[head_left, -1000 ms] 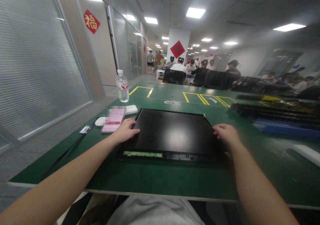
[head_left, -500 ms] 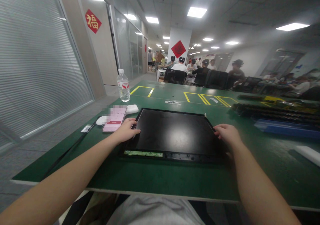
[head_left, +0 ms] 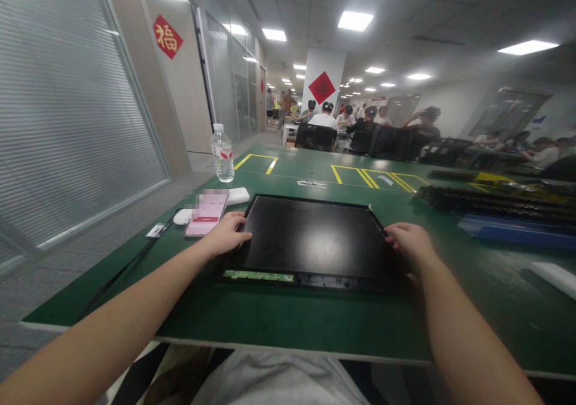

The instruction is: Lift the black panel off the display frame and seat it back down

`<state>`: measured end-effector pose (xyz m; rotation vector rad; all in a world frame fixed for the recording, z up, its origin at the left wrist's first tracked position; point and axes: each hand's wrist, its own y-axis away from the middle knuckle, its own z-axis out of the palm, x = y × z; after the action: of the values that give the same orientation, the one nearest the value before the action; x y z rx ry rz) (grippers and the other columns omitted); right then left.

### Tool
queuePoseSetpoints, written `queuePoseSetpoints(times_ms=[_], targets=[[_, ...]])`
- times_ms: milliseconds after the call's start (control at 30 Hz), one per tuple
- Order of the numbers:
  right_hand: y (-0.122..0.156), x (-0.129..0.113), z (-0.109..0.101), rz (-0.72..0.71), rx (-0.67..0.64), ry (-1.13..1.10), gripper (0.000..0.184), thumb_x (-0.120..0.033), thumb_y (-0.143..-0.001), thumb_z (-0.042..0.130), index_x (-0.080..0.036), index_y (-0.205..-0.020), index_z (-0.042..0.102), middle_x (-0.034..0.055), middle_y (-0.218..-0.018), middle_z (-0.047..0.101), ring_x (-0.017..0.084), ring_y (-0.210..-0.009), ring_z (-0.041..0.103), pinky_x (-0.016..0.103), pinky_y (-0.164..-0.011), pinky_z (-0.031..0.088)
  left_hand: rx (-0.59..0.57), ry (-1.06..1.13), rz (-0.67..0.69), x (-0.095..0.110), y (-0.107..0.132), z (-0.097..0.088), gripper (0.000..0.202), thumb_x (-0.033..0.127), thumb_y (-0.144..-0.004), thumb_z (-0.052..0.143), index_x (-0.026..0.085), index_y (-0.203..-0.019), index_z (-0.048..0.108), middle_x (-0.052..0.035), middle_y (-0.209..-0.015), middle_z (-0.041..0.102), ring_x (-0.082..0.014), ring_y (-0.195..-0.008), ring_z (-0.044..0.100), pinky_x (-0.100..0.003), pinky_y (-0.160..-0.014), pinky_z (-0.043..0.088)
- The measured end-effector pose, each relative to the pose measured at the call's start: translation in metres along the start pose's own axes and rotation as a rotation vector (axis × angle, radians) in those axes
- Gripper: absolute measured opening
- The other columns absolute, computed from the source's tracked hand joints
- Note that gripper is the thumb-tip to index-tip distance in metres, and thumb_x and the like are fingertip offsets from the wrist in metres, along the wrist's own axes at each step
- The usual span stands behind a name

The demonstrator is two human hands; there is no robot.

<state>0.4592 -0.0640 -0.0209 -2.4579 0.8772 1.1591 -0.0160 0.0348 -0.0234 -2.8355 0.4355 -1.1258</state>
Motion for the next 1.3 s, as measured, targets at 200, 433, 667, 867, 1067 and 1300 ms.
queuePoseSetpoints(times_ms=[200, 433, 667, 867, 1067, 1300], targets=[[0.005, -0.005, -0.001, 0.003, 0.004, 0.027, 0.022, -0.030, -0.075, 0.061, -0.016, -0.087, 0.074, 0.0068, -0.073, 0.073, 0.012, -0.048, 0.057, 0.024, -0.047, 0.044, 0.001, -0.015, 0.021, -0.003, -0.001, 0.001, 0.039, 0.042, -0.060, 0.070, 0.019, -0.091, 0.071, -0.0167, -0.135, 0.057, -0.0395, -0.128, 0.053, -0.046, -0.109, 0.042], [0.003, -0.004, 0.000, 0.002, 0.011, 0.031, 0.022, -0.031, -0.075, 0.061, -0.016, -0.087, 0.073, 0.0069, -0.072, 0.073, 0.012, -0.047, 0.056, 0.024, -0.046, 0.044, -0.035, -0.071, 0.030, -0.001, 0.000, -0.001, 0.045, 0.047, -0.063, 0.067, 0.017, -0.097, 0.071, -0.0173, -0.138, 0.054, -0.0382, -0.128, 0.054, -0.044, -0.110, 0.042], [-0.002, 0.003, 0.001, -0.022, 0.018, 0.045, 0.022, -0.032, -0.075, 0.062, -0.017, -0.085, 0.073, 0.0064, -0.072, 0.073, 0.013, -0.048, 0.057, 0.025, -0.047, 0.045, -0.058, -0.132, 0.058, -0.002, -0.001, -0.002, 0.051, 0.047, -0.065, 0.065, 0.012, -0.101, 0.070, -0.0203, -0.138, 0.053, -0.0391, -0.128, 0.053, -0.046, -0.110, 0.042], [0.002, -0.001, 0.000, -0.030, 0.008, 0.116, 0.021, -0.033, -0.077, 0.060, -0.019, -0.084, 0.073, 0.0053, -0.074, 0.074, 0.013, -0.049, 0.059, 0.026, -0.052, 0.046, -0.085, -0.180, 0.090, -0.005, -0.003, -0.001, 0.059, 0.049, -0.069, 0.062, 0.007, -0.110, 0.067, -0.0241, -0.139, 0.049, -0.0376, -0.131, 0.050, -0.045, -0.113, 0.038], [0.012, -0.012, -0.003, -0.061, 0.014, 0.212, 0.023, -0.032, -0.079, 0.057, -0.019, -0.086, 0.074, 0.0061, -0.075, 0.075, 0.015, -0.048, 0.061, 0.028, -0.056, 0.047, -0.114, -0.220, 0.163, -0.004, -0.001, -0.003, 0.064, 0.052, -0.073, 0.061, 0.010, -0.120, 0.065, -0.0208, -0.139, 0.049, -0.0378, -0.128, 0.052, -0.049, -0.113, 0.037], [0.010, -0.011, -0.001, -0.151, 0.051, 0.254, 0.025, -0.029, -0.075, 0.057, -0.020, -0.087, 0.077, 0.0062, -0.077, 0.076, 0.018, -0.058, 0.067, 0.028, -0.060, 0.049, -0.251, -0.330, 0.390, 0.009, 0.011, -0.019, 0.064, 0.054, -0.078, 0.065, 0.015, -0.129, 0.063, -0.0192, -0.145, 0.049, -0.0374, -0.134, 0.046, -0.049, -0.113, 0.036]])
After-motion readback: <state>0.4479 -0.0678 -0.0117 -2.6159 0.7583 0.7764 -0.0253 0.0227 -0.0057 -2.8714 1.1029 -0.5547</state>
